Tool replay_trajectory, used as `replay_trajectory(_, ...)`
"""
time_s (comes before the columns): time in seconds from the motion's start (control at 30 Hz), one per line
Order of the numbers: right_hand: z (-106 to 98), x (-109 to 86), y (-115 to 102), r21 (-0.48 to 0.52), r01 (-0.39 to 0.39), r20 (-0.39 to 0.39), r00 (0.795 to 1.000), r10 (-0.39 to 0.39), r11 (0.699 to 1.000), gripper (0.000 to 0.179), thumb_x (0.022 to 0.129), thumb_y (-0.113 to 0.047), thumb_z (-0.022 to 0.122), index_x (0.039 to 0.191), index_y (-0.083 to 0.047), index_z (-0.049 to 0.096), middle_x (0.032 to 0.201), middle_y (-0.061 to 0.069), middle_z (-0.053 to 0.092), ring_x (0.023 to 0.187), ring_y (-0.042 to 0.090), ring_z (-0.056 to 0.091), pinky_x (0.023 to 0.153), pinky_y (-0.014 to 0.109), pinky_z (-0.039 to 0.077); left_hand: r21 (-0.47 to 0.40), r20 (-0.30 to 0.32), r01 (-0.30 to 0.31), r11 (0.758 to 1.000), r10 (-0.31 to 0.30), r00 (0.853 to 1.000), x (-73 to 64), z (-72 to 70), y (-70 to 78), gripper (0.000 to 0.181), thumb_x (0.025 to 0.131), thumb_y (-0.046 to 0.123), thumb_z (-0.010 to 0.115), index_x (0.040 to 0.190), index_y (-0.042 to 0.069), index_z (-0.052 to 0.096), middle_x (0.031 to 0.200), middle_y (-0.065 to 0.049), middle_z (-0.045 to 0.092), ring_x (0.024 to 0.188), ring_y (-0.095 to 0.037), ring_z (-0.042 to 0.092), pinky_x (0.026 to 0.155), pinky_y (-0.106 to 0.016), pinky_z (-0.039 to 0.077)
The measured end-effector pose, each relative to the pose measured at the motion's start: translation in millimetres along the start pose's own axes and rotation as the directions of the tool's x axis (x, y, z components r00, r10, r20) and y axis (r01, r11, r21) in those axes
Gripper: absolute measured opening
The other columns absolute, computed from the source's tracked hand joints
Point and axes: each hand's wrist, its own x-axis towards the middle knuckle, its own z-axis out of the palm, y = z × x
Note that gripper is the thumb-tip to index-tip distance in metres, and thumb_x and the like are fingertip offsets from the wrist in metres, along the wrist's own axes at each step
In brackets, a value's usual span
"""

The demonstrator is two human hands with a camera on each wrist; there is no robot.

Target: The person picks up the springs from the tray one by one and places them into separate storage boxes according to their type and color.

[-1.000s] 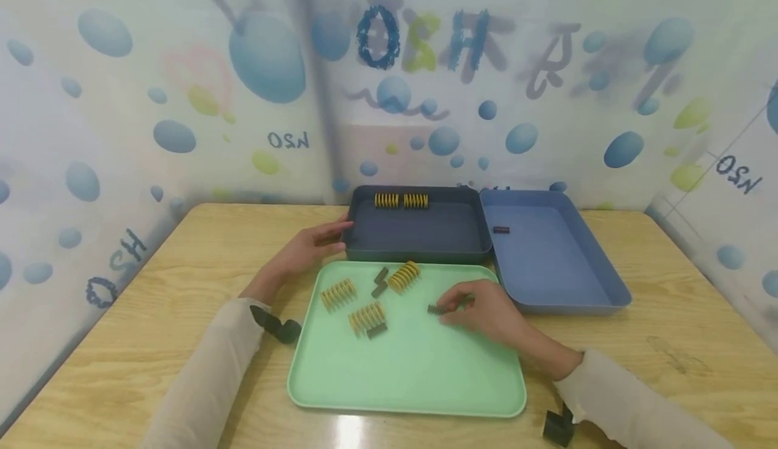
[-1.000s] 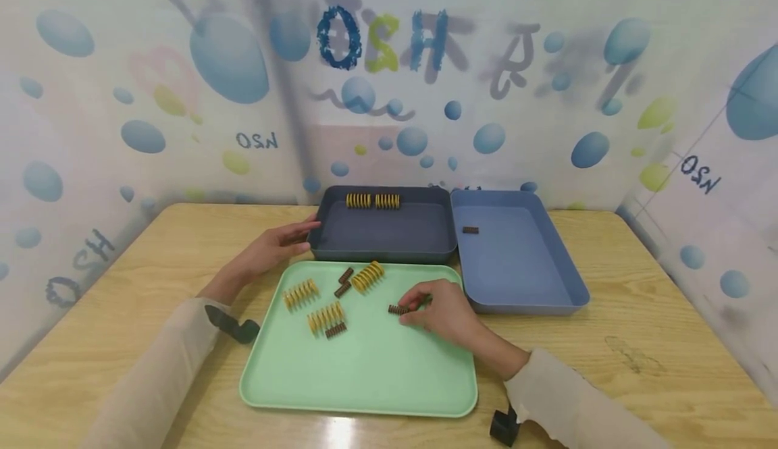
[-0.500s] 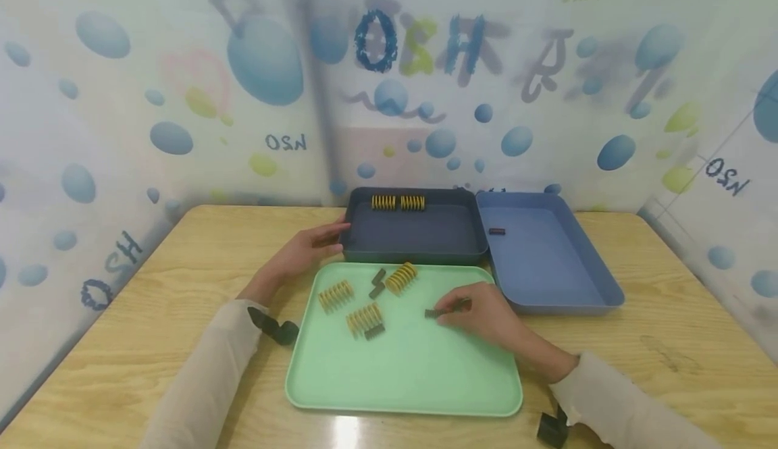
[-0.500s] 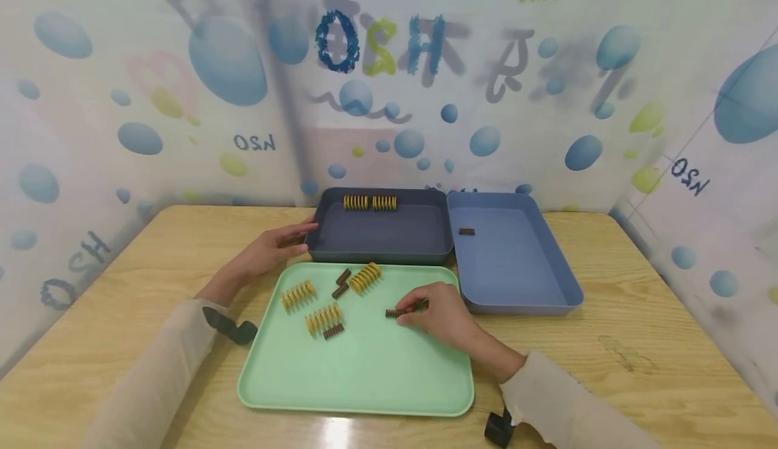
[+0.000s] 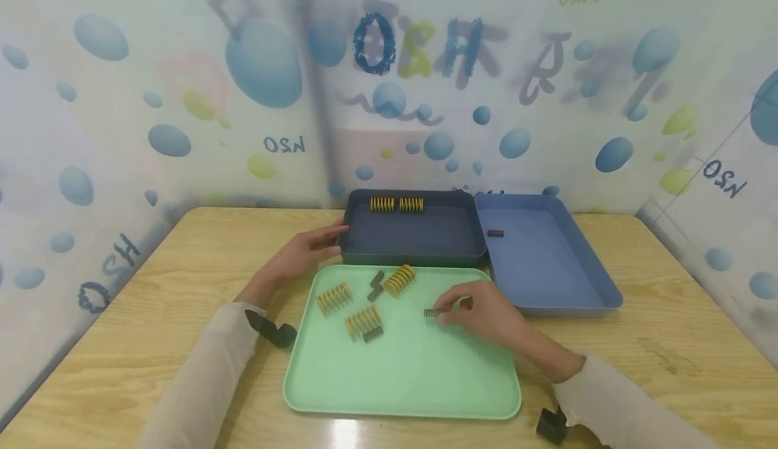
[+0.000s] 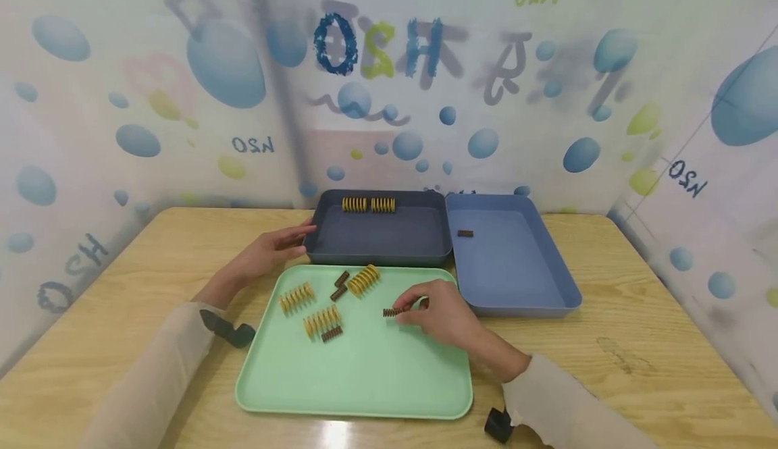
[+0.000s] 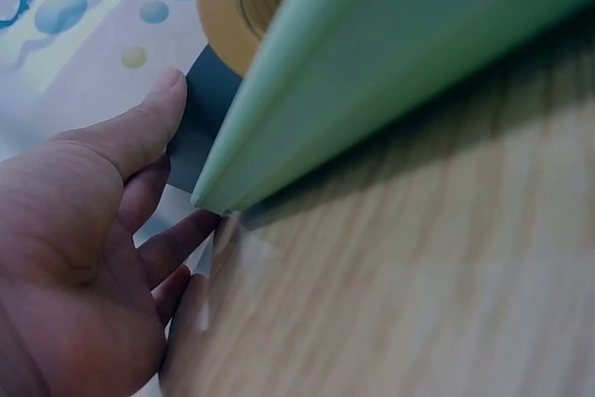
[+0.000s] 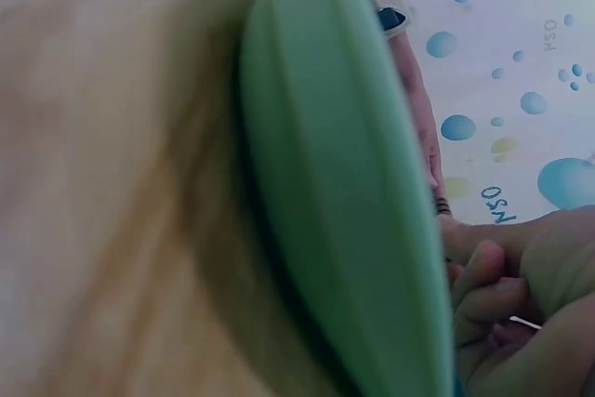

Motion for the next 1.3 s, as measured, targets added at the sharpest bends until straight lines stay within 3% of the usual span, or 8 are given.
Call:
replay_trajectory(0.23,-16.9,-0.1,-2.5,0.081,-0.007,0.0,1.0,0.008,0.997,0.016,0.082,-0.028,0.076,0.095,-0.018,0.075,0.087,0.0,0.068,0.048,0.008,0.032,0.045,0.024,0.03,-0.005,-0.003,0.007,1.0,-0.007,1.0,0.2,0.2,1.1,0.05,0.096,0.024,0.061,0.143,0.016,0.047,0.152,0.004,0.033,0.139,-0.02,0.029,0.113,-0.046,0.02)
replay_trajectory(0.43,-33.3,-0.5,-1.8,0.139,-0.083,-0.014,0.996,0.086,0.987,0.022,0.082,-0.032,0.076,0.098,-0.017,0.074,0.097,0.003,0.066,0.051,0.012,0.037,0.047,0.027,0.031,-0.021,-0.006,-0.002,1.0,0.002,1.0,0.0,0.8,-0.6,0.049,0.096,0.02,0.061,0.142,0.014,0.047,0.152,0.002,0.033,0.135,-0.024,0.036,0.112,-0.045,0.024)
replay_trajectory(0.6,-49.1,1.4,2.2,0.124,-0.033,-0.042,0.998,0.039,0.992,0.02,0.084,-0.03,0.075,0.099,-0.017,0.073,0.095,0.005,0.066,0.05,0.012,0.033,0.047,0.027,0.03,-0.013,-0.006,0.01,1.0,-0.01,1.0,0.7,0.1,-2.3,0.049,0.096,0.021,0.061,0.142,0.016,0.048,0.152,0.005,0.033,0.134,-0.021,0.037,0.112,-0.044,0.023)
replay_trajectory(0.83,-74.5,0.9,10.3,0.121,0.017,-0.048,0.999,-0.011,0.992,0.021,0.085,-0.028,0.074,0.102,-0.015,0.073,0.098,0.007,0.067,0.057,0.02,0.051,0.057,0.027,0.044,-0.02,0.0,0.017,1.0,-0.017,1.0,0.9,0.2,-3.1,0.049,0.096,0.022,0.061,0.142,0.016,0.047,0.152,0.005,0.032,0.135,-0.021,0.037,0.113,-0.044,0.022)
replay_trajectory(0.93,-85.0,0.2,13.6,0.103,0.023,-0.056,0.998,-0.018,0.994,0.022,0.085,-0.028,0.074,0.102,-0.015,0.073,0.1,0.006,0.068,0.057,0.024,0.054,0.059,0.027,0.045,-0.027,0.001,0.013,1.0,-0.013,1.0,0.3,-0.3,-2.4,0.049,0.096,0.021,0.061,0.143,0.015,0.047,0.152,0.005,0.032,0.135,-0.021,0.036,0.113,-0.043,0.022)
replay_trajectory(1.17,-103.3,0.4,27.4,0.046,0.001,-0.06,0.998,0.002,0.999,0.026,0.086,-0.031,0.072,0.106,-0.014,0.072,0.111,0.005,0.066,0.088,0.02,0.068,0.081,0.039,0.051,-0.016,0.007,0.013,1.0,-0.013,1.0,-0.7,-0.9,0.0,0.05,0.096,0.023,0.06,0.143,0.016,0.046,0.153,0.005,0.031,0.14,-0.021,0.026,0.113,-0.047,0.018)
replay_trajectory(1.3,-110.4,0.2,38.1,0.027,-0.028,-0.075,0.997,0.03,0.999,0.029,0.086,-0.035,0.072,0.108,-0.017,0.072,0.114,0.005,0.065,0.092,0.018,0.068,0.086,0.045,0.05,-0.011,0.01,0.004,1.0,-0.004,1.0,0.0,-0.5,-0.7,0.05,0.096,0.023,0.06,0.143,0.015,0.046,0.153,0.004,0.031,0.141,-0.022,0.025,0.113,-0.05,0.017)
